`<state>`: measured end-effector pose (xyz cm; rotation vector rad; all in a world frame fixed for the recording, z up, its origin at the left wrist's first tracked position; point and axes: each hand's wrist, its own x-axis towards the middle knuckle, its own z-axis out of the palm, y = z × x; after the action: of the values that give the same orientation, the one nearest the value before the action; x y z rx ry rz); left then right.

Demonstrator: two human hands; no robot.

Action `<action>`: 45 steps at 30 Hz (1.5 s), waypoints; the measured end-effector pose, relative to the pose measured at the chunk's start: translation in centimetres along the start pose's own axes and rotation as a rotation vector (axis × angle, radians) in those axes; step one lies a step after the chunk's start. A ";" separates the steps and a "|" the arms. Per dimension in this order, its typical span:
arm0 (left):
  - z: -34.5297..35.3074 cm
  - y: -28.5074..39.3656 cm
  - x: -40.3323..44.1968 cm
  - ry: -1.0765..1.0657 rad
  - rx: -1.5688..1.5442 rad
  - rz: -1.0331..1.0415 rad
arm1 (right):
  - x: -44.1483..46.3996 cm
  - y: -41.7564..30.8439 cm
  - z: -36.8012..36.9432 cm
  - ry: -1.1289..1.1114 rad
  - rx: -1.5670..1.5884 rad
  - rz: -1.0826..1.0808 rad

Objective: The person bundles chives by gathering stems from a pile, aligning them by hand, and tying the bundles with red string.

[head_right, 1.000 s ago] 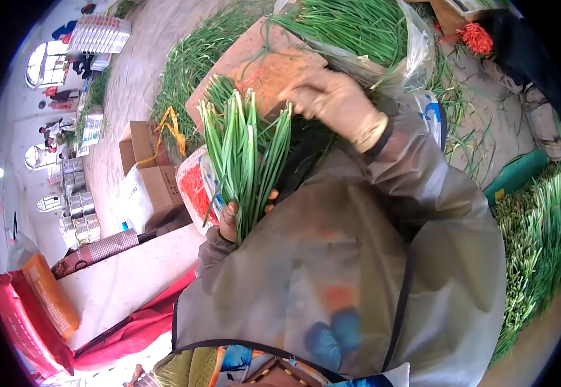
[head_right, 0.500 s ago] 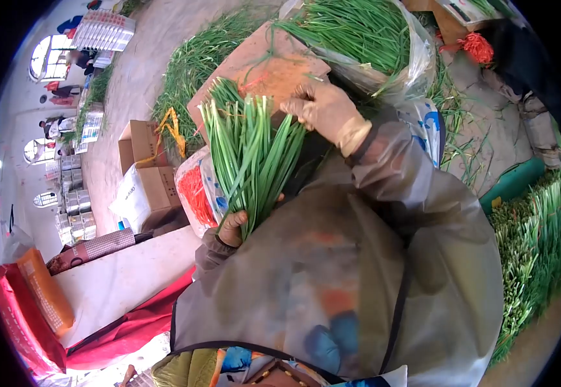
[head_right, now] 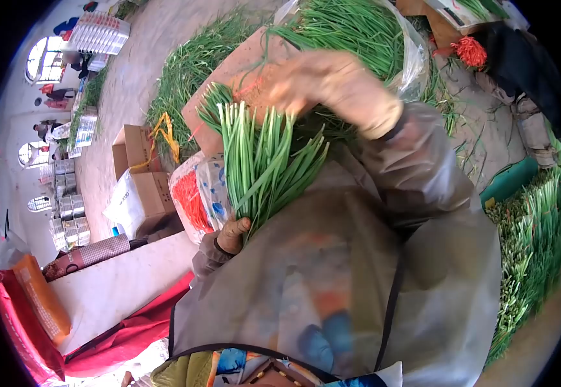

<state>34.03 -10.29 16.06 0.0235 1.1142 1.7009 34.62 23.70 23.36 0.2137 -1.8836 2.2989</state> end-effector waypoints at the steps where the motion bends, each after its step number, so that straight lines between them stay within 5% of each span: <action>1: -0.1 -0.1 -0.1 0.003 -0.008 0.001 | 0.1 0.8 -1.9 0.085 -0.024 -0.146; 4: -0.4 0.1 -0.3 0.033 0.045 0.057 | -0.1 4.5 -3.9 0.249 -1.366 -0.013; 7: -0.3 0.3 -0.3 0.058 0.072 -0.043 | 0.1 4.5 -0.6 0.042 -0.787 0.277; 9: -0.6 0.1 -0.2 0.040 0.067 -0.083 | 0.4 4.5 1.6 -0.012 -0.998 0.265; 11: -0.9 0.0 -0.2 0.024 0.070 -0.110 | 0.6 6.0 1.1 -0.037 -0.804 0.255; 13: -0.9 -0.7 -0.7 0.040 -0.031 -0.019 | 0.4 6.1 0.7 -0.064 -0.284 0.232; 15: -1.8 -1.1 -1.2 0.052 -0.014 -0.023 | 0.0 7.1 0.2 0.017 -0.007 0.046; 18: -2.5 -1.4 -1.3 0.070 -0.066 -0.027 | -0.3 6.4 -1.8 0.264 0.204 0.148; 19: -2.6 -1.4 -1.3 0.069 -0.067 -0.028 | -0.3 7.5 -3.4 0.298 0.201 0.123; 21: -2.8 -1.6 -1.2 0.070 -0.059 -0.019 | 0.1 7.2 -3.5 0.370 -0.528 0.040; 24: -3.5 -1.6 -1.0 0.076 0.020 -0.027 | 0.8 5.4 -0.8 0.309 -0.931 -0.201; 27: -0.9 -0.7 -0.7 0.044 0.021 0.014 | 2.2 3.6 1.9 -0.002 -0.918 0.428; 29: -0.9 -0.7 -0.9 0.073 0.000 -0.032 | 1.8 4.1 2.1 -0.266 -0.855 0.260; 39: -1.1 -1.2 -1.1 0.036 -0.098 -0.039 | 0.0 7.4 0.9 -0.188 -0.248 0.187; 42: -0.7 -1.0 -0.9 0.039 -0.089 -0.024 | 0.0 7.5 0.9 -0.141 -0.364 0.209; 45: 0.2 -0.7 -0.9 0.060 -0.077 -0.017 | -0.3 5.6 1.9 -0.208 -1.031 -0.138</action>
<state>35.02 -10.83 16.13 -0.0863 1.0891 1.7379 33.74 20.71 18.32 0.4147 -2.7455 1.0121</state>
